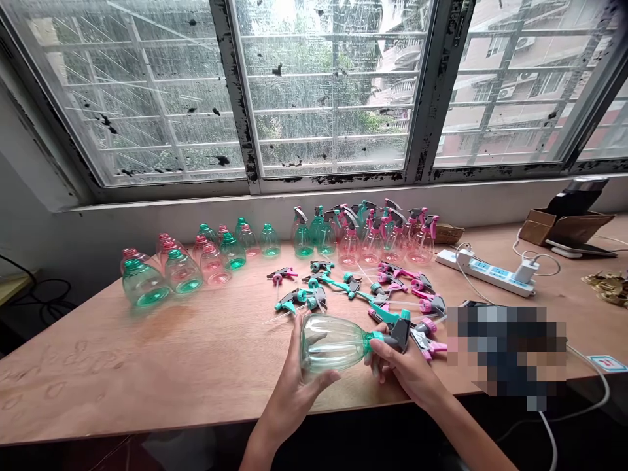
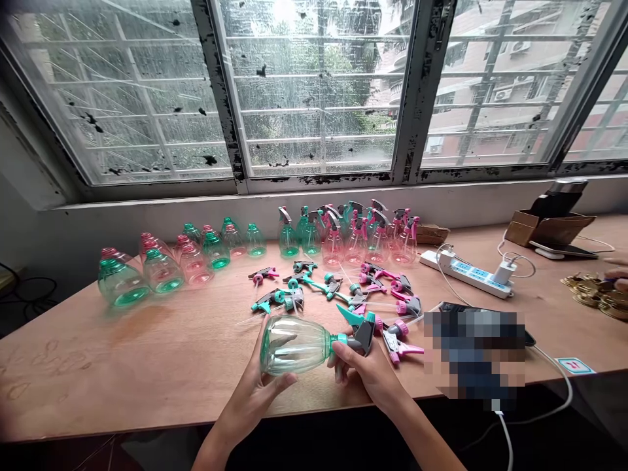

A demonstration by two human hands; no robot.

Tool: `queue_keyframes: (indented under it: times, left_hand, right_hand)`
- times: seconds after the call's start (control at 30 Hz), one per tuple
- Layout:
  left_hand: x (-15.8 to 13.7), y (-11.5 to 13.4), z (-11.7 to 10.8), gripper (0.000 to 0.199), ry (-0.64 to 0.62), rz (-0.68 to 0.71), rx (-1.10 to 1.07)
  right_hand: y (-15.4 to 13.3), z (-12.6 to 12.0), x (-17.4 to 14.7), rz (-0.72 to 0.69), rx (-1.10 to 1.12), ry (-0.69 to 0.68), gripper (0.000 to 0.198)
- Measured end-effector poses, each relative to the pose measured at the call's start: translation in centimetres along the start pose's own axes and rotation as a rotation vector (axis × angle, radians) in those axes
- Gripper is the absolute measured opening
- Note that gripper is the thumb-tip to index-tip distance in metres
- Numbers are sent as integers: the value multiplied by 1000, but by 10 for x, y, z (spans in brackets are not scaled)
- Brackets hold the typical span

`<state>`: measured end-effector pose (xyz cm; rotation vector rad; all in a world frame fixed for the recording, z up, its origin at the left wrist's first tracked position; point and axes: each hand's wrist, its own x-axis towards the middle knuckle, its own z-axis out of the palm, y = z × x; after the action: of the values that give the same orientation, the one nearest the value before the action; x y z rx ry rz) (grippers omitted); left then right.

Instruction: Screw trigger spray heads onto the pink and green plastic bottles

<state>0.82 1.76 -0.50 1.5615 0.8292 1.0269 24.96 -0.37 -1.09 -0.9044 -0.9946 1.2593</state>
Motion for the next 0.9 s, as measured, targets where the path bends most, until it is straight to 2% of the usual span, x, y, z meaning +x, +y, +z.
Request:
queue_keyframes:
  times: [0.27,0.43,0.77,0.9]
  left_hand:
    - [2,-3,0,102,20,37,67]
    - [0,-1,0,113,-3,4,61]
    - [2,-7,-2,92,11,88,142]
    - [1,-2,0,111,-8,33,97]
  right_hand:
    - [3,-3,0,-11,33,-16,44]
    - [3,-3,1,-9,36,-30,42]
    - [1,-3,1,1,40,-29,43]
    - [3,-4,1,-4,40,-31,42]
